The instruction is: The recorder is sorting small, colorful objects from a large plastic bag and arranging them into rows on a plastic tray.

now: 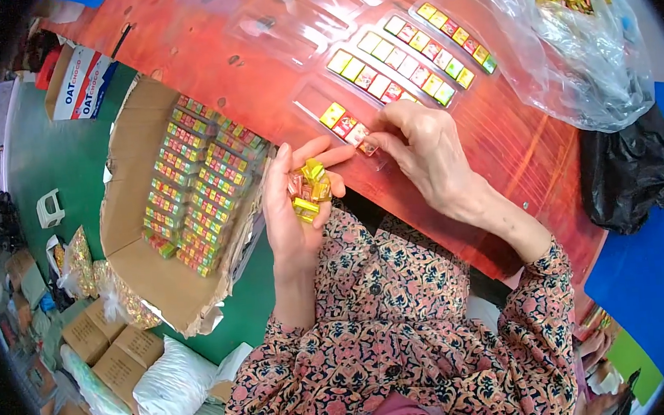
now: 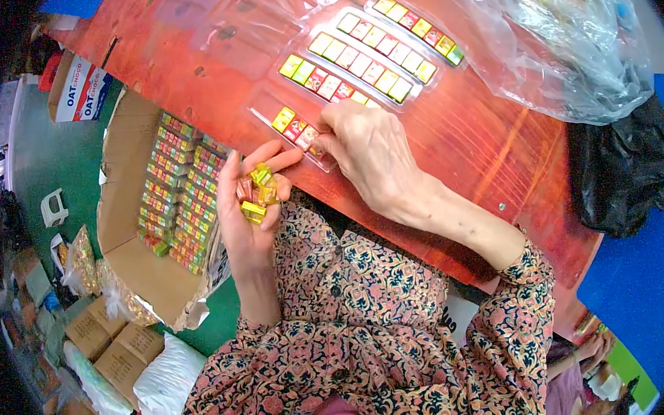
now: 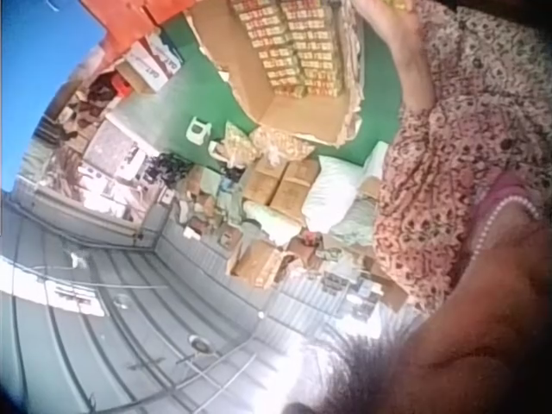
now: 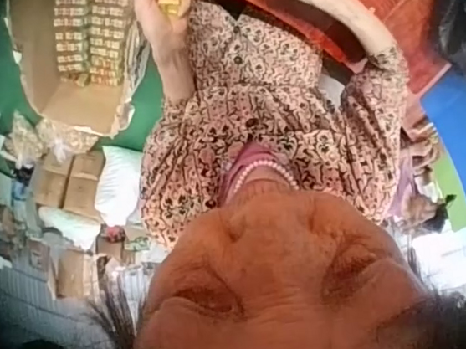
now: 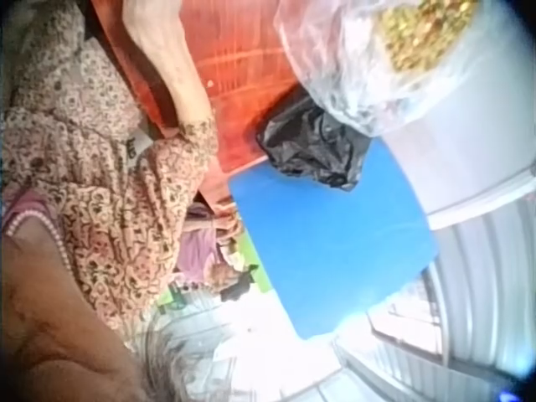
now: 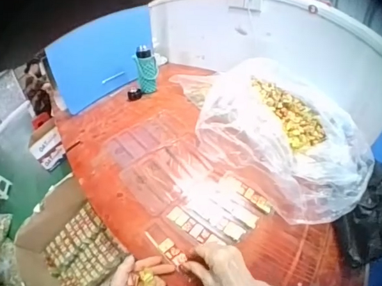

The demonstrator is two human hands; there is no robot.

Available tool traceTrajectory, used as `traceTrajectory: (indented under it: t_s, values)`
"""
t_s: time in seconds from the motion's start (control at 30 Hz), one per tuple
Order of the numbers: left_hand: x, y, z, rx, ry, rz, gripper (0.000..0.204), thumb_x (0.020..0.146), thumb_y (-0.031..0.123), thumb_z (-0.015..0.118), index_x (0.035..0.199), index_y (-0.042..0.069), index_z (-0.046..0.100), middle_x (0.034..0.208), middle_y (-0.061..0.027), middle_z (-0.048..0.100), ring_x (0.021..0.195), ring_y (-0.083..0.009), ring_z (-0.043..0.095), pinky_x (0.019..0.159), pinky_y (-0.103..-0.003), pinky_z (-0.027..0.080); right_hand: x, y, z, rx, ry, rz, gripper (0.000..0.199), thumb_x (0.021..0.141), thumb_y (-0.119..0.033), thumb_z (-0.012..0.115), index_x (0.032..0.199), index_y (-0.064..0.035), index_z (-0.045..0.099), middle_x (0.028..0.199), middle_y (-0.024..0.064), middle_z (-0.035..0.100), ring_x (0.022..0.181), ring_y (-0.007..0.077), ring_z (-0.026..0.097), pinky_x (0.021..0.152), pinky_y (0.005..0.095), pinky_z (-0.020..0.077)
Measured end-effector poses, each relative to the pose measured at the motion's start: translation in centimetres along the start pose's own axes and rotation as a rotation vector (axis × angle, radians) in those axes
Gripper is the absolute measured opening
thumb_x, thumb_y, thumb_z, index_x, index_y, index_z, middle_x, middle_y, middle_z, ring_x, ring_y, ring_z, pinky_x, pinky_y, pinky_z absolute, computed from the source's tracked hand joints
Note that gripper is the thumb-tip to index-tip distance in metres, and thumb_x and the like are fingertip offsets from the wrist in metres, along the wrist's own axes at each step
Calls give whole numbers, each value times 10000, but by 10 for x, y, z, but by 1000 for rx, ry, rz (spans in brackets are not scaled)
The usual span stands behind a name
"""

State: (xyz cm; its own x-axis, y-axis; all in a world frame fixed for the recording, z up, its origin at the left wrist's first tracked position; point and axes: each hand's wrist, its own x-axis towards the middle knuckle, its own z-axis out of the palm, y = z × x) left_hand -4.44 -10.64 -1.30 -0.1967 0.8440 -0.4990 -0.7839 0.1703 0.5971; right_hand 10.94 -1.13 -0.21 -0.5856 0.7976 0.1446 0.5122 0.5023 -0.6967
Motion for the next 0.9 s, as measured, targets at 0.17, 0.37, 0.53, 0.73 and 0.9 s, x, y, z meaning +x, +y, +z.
traceTrajectory:
  t_s: [0.17,0.37,0.53,0.73,0.9]
  values:
    - [0,2,-5,29,22,-26,517,941,363,336,1120,-104,467,940,-254,613,553,-147,576,302,-154,290,-11,-3,4,-96,31,-120,114,723,-20,638,825,-16,588,697,95,544,628,247,567,554,332,456]
    - [0,4,-5,44,18,-44,540,947,386,307,1124,-96,472,952,-255,609,567,-152,582,309,-147,313,-12,-1,12,-153,12,-191,139,722,-8,628,857,-23,597,708,96,510,642,241,560,554,328,453]
    - [1,9,-12,-112,-92,-111,611,949,445,238,1125,-85,486,987,-255,600,592,-167,594,305,-147,319,-10,-8,7,60,53,-166,146,741,15,623,883,-11,600,741,100,544,660,228,569,562,307,448]
    - [-3,2,-3,-208,-176,-243,619,943,482,219,1103,-32,526,905,-170,623,527,-161,581,298,-171,297,1,-32,-3,168,-114,-247,203,727,-35,632,930,-28,617,794,97,558,735,242,546,636,339,437]
    - [-3,-5,-1,-255,-231,-270,596,946,458,239,1114,-43,515,850,-115,617,543,-152,585,298,-176,288,0,-33,-9,168,-230,-253,193,729,-79,628,917,-38,619,834,82,558,779,259,521,699,361,413]
